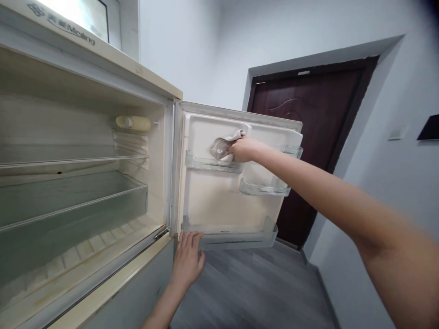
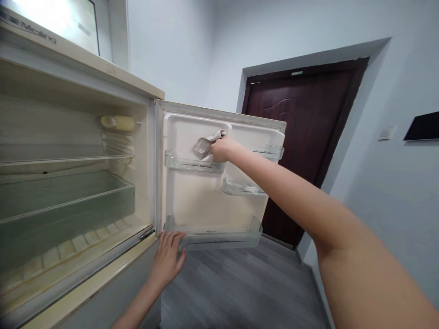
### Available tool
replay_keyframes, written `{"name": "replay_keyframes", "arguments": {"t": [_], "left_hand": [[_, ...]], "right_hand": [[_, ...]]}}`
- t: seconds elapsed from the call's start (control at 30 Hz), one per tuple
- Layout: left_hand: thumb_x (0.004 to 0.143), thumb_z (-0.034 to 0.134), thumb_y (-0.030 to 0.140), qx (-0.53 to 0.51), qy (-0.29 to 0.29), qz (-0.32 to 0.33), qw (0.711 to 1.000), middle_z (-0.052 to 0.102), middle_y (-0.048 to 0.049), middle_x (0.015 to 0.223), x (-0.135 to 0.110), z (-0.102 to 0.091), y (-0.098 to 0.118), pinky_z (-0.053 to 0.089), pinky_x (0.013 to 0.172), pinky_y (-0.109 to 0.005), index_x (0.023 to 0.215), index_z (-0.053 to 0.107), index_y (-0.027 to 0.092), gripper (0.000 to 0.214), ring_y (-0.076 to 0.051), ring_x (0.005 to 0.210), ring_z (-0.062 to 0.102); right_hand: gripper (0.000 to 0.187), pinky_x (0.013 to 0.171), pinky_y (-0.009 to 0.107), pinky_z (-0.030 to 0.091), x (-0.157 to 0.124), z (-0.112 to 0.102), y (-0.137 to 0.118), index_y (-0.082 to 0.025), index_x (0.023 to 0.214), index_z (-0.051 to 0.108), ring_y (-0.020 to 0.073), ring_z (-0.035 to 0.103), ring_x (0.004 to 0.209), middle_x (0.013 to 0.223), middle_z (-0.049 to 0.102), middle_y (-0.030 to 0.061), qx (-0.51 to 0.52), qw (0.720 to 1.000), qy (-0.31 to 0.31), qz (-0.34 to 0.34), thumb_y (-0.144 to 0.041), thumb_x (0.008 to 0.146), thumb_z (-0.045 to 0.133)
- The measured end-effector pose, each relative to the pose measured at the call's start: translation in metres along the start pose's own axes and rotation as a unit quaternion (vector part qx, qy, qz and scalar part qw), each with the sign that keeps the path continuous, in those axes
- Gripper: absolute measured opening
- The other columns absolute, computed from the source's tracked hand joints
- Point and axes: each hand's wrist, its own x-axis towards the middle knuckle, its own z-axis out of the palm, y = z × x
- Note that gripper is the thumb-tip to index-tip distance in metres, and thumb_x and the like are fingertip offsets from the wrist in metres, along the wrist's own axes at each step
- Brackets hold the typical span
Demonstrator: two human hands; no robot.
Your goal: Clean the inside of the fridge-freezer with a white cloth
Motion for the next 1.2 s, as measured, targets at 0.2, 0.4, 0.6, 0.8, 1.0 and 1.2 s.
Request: {"name": "replay_keyframes", "arguments": {"t": [0.2, 0.4, 0.6, 0.8, 1.0, 1.2], "left_hand": [[0.081, 0.047, 0.015, -0.001, 0.019, 0.0, 1.0, 0.061, -0.007, 0.114, -0.001, 0.002, -0.001, 0.032, 0.113, -0.059, 0.122, 0.048, 0.023, 0.041, -0.023, 0.113, 0.055], [0.082, 0.045, 0.015, -0.008, 0.012, 0.0, 1.0, 0.06, -0.0062, 0.115, -0.002, 0.003, -0.004, 0.03, 0.114, -0.058, 0.123, 0.047, 0.024, 0.042, -0.023, 0.114, 0.054], [0.08, 0.046, 0.014, -0.013, 0.011, -0.005, 1.0, 0.06, -0.0068, 0.115, -0.002, 0.005, -0.002, 0.029, 0.114, -0.059, 0.122, 0.047, 0.023, 0.042, -0.024, 0.115, 0.054], [0.079, 0.047, 0.014, -0.007, 0.01, -0.007, 1.0, 0.059, -0.0084, 0.113, -0.001, 0.007, 0.0, 0.03, 0.114, -0.06, 0.123, 0.048, 0.021, 0.044, -0.025, 0.114, 0.054], [0.08, 0.047, 0.015, 0.011, 0.019, 0.008, 1.0, 0.058, -0.0106, 0.114, -0.003, 0.009, 0.0, 0.032, 0.112, -0.06, 0.126, 0.046, 0.018, 0.046, -0.026, 0.118, 0.051], [0.081, 0.046, 0.015, 0.02, 0.014, 0.016, 1.0, 0.057, -0.0102, 0.115, -0.003, 0.008, -0.002, 0.033, 0.113, -0.06, 0.127, 0.045, 0.018, 0.046, -0.026, 0.118, 0.051]], "right_hand": [[0.025, 0.104, 0.044, 0.028, -0.011, -0.03, 0.018, 0.002, 0.085, 0.07, 0.0277, 0.054, 0.11, 0.094, 0.068, 0.0205, -0.087, 0.989, 0.102, 0.058, -0.007, 0.08, 0.047], [0.027, 0.091, 0.041, 0.04, -0.027, -0.024, 0.003, -0.008, 0.087, 0.072, 0.03, 0.056, 0.104, 0.092, 0.069, 0.0169, -0.108, 0.989, 0.084, 0.052, -0.02, 0.081, 0.049], [0.041, 0.077, 0.038, 0.046, -0.021, -0.024, -0.022, -0.011, 0.097, 0.072, 0.0299, 0.064, 0.09, 0.098, 0.069, 0.018, 0.021, 0.994, -0.043, 0.096, -0.036, 0.088, 0.041], [0.043, 0.08, 0.035, 0.047, -0.017, -0.028, -0.044, -0.014, 0.102, 0.069, 0.028, 0.063, 0.094, 0.103, 0.069, 0.0145, 0.251, 0.955, -0.091, 0.129, -0.042, 0.09, 0.039], [0.033, 0.083, 0.033, 0.046, -0.001, -0.033, -0.066, -0.019, 0.094, 0.068, 0.023, 0.061, 0.093, 0.104, 0.068, 0.0079, 0.424, 0.9, -0.044, 0.095, -0.043, 0.09, 0.045], [0.031, 0.077, 0.031, 0.047, 0.013, -0.019, -0.07, -0.019, 0.081, 0.065, 0.0187, 0.06, 0.08, 0.083, 0.067, 0.0057, 0.514, 0.854, -0.011, 0.088, -0.046, 0.087, 0.051]]}}
